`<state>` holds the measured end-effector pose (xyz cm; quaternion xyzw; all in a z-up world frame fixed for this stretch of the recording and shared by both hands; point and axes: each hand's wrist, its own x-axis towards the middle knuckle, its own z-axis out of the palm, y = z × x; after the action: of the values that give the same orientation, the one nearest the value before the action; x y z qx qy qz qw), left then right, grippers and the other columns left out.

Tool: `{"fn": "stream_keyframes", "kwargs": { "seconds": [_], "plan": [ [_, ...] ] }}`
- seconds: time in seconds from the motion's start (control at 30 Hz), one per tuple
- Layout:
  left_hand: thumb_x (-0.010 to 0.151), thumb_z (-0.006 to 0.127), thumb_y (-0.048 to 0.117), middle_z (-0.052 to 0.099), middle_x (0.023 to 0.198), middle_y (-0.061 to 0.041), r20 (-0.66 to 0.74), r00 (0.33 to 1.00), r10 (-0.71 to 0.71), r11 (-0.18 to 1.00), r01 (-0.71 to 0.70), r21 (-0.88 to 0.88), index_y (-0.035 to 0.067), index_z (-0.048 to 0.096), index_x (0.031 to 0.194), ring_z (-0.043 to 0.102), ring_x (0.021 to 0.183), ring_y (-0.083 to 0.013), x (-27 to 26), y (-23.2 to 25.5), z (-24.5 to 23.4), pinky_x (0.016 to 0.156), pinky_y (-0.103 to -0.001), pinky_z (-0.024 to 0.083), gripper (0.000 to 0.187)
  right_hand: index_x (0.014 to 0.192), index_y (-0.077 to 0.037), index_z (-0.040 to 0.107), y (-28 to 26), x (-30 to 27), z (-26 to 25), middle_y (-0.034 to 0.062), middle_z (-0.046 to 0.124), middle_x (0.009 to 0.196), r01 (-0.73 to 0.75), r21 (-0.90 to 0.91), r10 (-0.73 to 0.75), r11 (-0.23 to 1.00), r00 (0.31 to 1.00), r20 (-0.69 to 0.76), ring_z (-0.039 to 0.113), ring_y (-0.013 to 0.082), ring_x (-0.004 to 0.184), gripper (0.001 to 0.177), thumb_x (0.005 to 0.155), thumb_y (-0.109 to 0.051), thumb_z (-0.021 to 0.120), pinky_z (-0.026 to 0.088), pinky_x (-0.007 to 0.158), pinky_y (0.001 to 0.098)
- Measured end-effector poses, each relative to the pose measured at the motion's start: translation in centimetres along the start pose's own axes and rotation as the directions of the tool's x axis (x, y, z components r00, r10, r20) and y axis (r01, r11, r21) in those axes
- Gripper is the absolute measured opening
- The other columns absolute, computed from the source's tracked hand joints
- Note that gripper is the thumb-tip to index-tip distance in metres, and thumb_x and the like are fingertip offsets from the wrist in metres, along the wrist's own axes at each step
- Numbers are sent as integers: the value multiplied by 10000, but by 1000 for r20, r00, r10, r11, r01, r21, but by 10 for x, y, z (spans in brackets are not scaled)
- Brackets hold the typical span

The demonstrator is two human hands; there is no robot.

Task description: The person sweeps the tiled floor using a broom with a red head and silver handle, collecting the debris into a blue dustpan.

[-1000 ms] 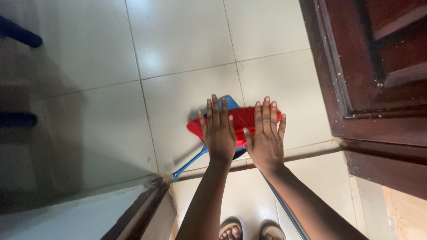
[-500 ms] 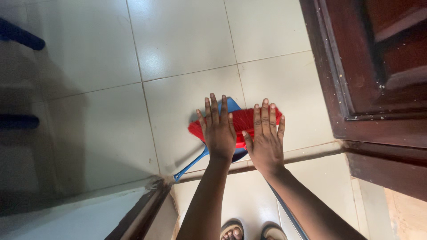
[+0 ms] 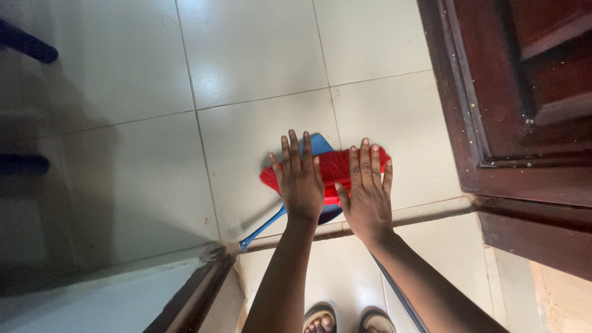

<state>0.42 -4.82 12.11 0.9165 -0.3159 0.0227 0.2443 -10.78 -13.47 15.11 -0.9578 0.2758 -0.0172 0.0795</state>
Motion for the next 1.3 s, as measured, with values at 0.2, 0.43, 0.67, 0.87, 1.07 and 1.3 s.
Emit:
{"fn": "stream_keyframes", "kwargs": {
  "seconds": [0.2,0.43,0.67,0.87,1.07,1.3],
  "plan": [
    [1092,421,307,293,1682,-126,2,1000,-8,1000,8,4,137,378,1591,240,1571,-292,-1,-4,3,1278,-594,106,530,1608,20,146,-1,0,-1,223,62,1702,-1,-8,1,1000,1000,24,6,332,1582,825,1015,-426,508,22,1265,557],
    [1084,414,323,304,1655,-145,116,993,-27,999,24,23,118,376,1561,232,1550,-306,-13,-27,15,1240,-592,130,520,1574,43,97,-8,-3,-3,373,46,1613,-144,160,120,977,981,152,226,516,1449,904,947,-373,597,374,1137,518],
    [1074,401,319,289,1646,-177,226,974,-13,998,-1,65,52,314,1581,207,1557,-309,-57,-61,18,1276,-527,150,579,1559,-118,291,7,-19,22,219,661,1159,-301,108,175,947,771,613,709,365,996,678,977,-293,591,581,869,479],
    [955,510,228,199,1671,-191,441,864,-245,778,-96,621,-3,184,1613,142,1545,-310,-78,-76,28,1219,-509,111,770,1354,-85,498,15,-27,34,197,714,922,-276,227,102,934,815,570,725,354,895,389,979,-175,551,564,810,496],
    [927,588,146,460,1535,-101,475,769,-427,841,144,522,68,230,1604,215,1532,-295,-90,-82,43,1227,-646,57,770,1311,-66,462,17,-19,14,213,716,934,-317,230,139,920,814,564,715,373,904,356,981,-169,545,549,808,507],
    [982,595,155,701,1092,-35,557,674,-486,849,213,483,155,527,1393,614,1202,-234,-102,-98,82,1237,-704,91,417,1366,-79,407,27,-6,-4,213,680,922,-344,289,108,894,789,604,708,359,901,651,765,-31,653,543,789,490]
  ]
}}
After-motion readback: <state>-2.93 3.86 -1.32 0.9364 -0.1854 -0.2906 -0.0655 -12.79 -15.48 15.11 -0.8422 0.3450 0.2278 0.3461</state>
